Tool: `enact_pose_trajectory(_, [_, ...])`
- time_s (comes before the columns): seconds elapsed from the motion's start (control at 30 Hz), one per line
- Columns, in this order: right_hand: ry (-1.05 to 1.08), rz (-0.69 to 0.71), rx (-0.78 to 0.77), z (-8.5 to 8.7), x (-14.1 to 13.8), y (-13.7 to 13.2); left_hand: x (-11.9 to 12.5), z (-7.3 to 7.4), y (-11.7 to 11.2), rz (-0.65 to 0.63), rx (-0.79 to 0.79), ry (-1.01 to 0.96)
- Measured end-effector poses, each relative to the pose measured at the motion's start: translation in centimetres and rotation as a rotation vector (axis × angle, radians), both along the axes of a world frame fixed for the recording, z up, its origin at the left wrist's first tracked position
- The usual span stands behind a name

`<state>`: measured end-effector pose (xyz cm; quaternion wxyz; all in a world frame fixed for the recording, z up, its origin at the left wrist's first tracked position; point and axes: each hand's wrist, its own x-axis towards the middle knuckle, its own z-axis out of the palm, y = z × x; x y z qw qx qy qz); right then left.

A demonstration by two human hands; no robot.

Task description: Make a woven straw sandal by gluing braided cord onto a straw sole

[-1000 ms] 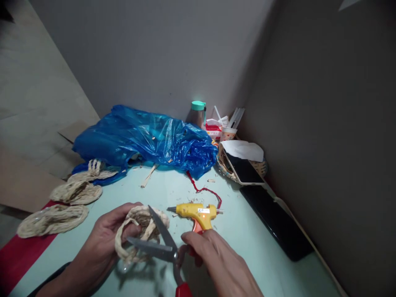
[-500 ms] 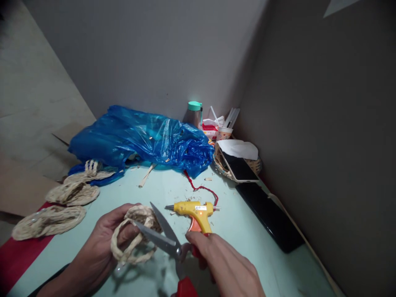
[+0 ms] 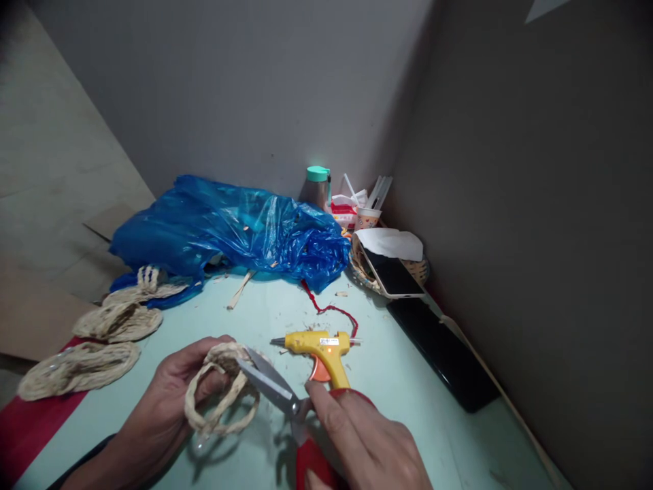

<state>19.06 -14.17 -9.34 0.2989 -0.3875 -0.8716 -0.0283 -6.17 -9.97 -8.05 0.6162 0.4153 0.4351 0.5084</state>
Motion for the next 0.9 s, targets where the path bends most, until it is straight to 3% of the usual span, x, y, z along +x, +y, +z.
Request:
enact_pose_trajectory(0.2, [0.081,-0.042,0.093,0.4,-0.5,0.6,0.0,-0.4,-0.2,-0.020,-0.079,-0.015])
enact_pose_trajectory(0.4, [0.142,-0.113,-0.042,2.4,0.7,1.4,0.1,0.1,-0.6,-0.077,-0.111,-0.004])
enact_pose_trajectory(0.5, [0.150,-0.105,-0.115,2.8,1.1,1.3,0.2,0.6,-0.7,-0.072,-0.115,0.023])
enact_pose_trajectory(0.6, [0.093,-0.186,-0.116,2.8,2.2,1.3,0.2,0.8,-0.8,-0.084,-0.102,0.034])
enact_pose_trajectory(0.77, [-0.131,-0.443,-0.135,0.3,6.7,1.5,0.0,0.2,-0.7,-0.136,-0.158,-0.062])
enact_pose_trajectory(0.9, [-0.247,-0.524,-0.182,-2.5,9.5,1.6,0.0,-0.3,-0.4,-0.107,-0.291,-0.151])
